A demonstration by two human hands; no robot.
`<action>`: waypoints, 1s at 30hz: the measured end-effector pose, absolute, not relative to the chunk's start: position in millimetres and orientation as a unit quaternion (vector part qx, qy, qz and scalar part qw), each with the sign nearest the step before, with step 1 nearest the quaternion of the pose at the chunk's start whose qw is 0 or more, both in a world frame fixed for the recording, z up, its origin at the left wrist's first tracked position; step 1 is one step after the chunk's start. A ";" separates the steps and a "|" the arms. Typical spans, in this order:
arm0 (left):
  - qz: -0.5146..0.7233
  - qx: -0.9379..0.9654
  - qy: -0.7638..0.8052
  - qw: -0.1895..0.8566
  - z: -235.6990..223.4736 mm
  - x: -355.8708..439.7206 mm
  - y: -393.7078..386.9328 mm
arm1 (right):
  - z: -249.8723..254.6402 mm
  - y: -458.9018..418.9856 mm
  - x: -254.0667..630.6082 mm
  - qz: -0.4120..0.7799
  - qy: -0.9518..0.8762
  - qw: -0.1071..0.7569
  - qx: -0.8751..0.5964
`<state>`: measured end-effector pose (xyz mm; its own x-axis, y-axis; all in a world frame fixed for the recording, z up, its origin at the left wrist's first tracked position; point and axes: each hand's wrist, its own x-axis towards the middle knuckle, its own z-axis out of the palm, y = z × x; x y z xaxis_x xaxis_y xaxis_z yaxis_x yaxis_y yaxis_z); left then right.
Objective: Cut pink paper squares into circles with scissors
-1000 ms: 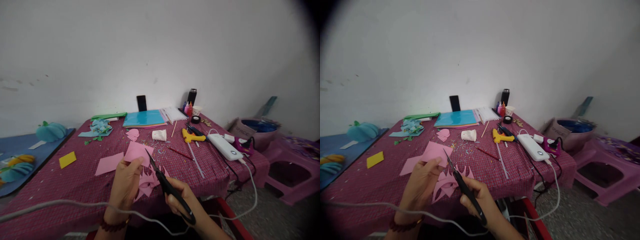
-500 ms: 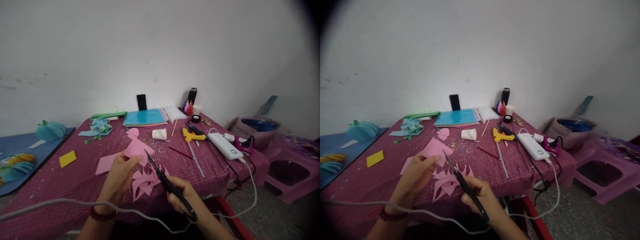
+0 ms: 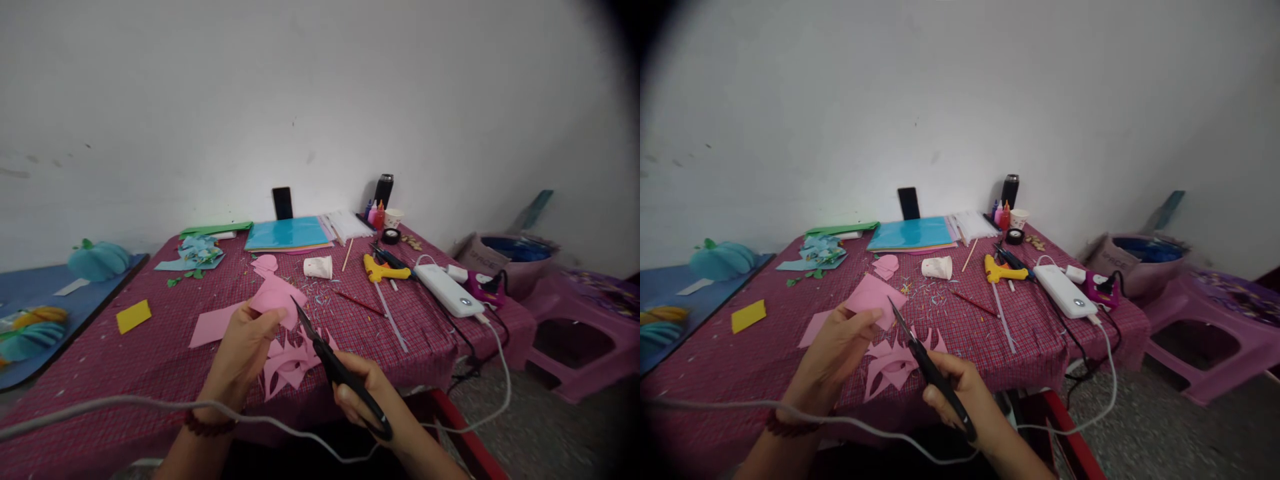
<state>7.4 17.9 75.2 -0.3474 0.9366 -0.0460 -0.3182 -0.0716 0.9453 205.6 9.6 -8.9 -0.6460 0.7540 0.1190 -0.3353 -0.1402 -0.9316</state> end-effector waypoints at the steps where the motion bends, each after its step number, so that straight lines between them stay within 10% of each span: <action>1: 0.657 0.320 0.486 0.479 74.7 6.2 18.1 | -8.0 10.3 206.2 0.728 -0.542 0.371 -0.198; 30: 0.551 0.377 0.557 0.493 78.1 15.8 3.2 | 2.3 12.8 202.5 0.742 -0.529 0.369 -0.185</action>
<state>15.8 3.2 78.1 -0.2294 0.9640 -0.1345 -0.1240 0.1081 0.9864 202.5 12.8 2.3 -0.6594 0.7430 0.1146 -0.3509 -0.1693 -0.9210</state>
